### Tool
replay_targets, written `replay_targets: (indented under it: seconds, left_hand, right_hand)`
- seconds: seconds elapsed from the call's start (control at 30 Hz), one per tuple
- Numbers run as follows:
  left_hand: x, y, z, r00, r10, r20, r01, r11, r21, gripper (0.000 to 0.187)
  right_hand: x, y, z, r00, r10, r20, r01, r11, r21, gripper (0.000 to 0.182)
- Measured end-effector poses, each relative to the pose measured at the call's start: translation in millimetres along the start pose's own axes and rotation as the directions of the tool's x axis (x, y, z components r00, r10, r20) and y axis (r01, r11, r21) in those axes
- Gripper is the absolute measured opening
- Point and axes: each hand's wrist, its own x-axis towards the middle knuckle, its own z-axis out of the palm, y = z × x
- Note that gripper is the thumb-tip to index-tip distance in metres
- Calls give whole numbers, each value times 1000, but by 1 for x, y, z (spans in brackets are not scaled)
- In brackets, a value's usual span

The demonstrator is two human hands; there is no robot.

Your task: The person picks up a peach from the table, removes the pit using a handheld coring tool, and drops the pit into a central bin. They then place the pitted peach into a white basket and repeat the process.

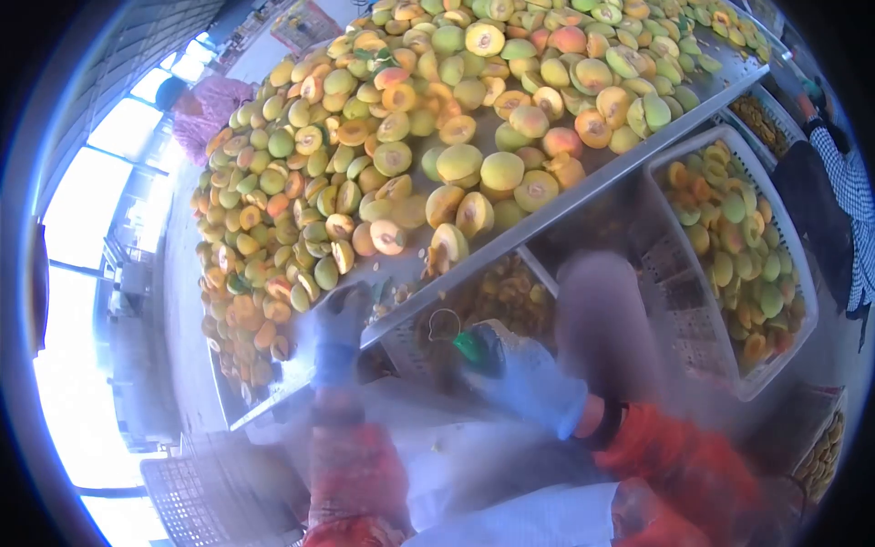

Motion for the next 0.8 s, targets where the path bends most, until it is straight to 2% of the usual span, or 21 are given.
replay_targets:
  seconds: [0.07,0.1,0.13,0.17,0.2,0.27,0.3,0.33,0.4,0.43,0.57,0.6,0.63,0.67,0.7,0.73,0.77,0.8]
  left_hand:
    - [38,25,49,982,103,157,-117,990,79,40]
    - [47,27,73,978,111,178,-128,988,84,40]
    - [54,29,94,967,146,208,-176,975,134,49]
    - [59,28,108,955,178,237,-224,957,183,59]
    - [59,33,110,951,181,251,-231,955,185,59]
    - [53,38,104,924,149,353,-179,983,52,68]
    - [48,50,97,929,115,353,-152,985,79,59]
    - [49,47,94,932,108,345,-145,986,83,59]
    - [52,37,85,937,81,340,-49,993,-103,51]
    - [55,29,83,923,113,367,-55,985,-164,46]
    - [41,17,75,948,224,227,-168,956,-241,45]
    - [35,17,66,971,187,149,-92,867,-490,43]
    - [27,16,56,988,129,85,-31,706,-708,41]
    - [18,11,44,989,130,72,-40,698,-715,41]
    - [7,3,30,990,45,136,101,453,-886,38]
    - [-5,-3,16,976,-13,217,217,153,-964,36]
    - [-28,6,9,968,-91,233,241,84,-967,35]
    - [-41,0,3,973,-100,207,215,69,-974,35]
  right_hand:
    - [0,2,-10,998,55,20,-57,994,99,44]
    - [1,0,-15,999,44,-19,-41,992,123,44]
    - [2,-1,-20,998,59,-34,-54,990,128,44]
    - [3,-1,-26,998,66,-17,-61,975,214,44]
    - [6,0,-30,998,68,0,-65,952,299,43]
    - [9,7,-32,996,82,-28,-66,926,371,44]
    - [11,9,-31,996,83,-42,-56,900,433,44]
    - [13,9,-31,996,78,-33,-55,898,437,44]
    - [18,4,-32,992,96,-79,-72,963,258,46]
    - [19,2,-32,986,169,-6,-158,937,311,47]
    - [11,1,-28,996,80,48,-90,958,271,43]
    - [9,4,-25,999,47,-14,-41,960,275,40]
    - [6,5,-24,997,12,-74,9,961,277,37]
    - [2,3,-25,998,-1,-68,19,963,268,37]
    - [-1,0,-25,995,-5,-100,25,980,199,36]
    - [-2,-4,-23,992,-15,-129,32,991,130,35]
    - [-3,-14,-21,994,-18,-111,25,997,66,33]
    - [-5,-22,-16,995,-40,-86,45,997,59,33]
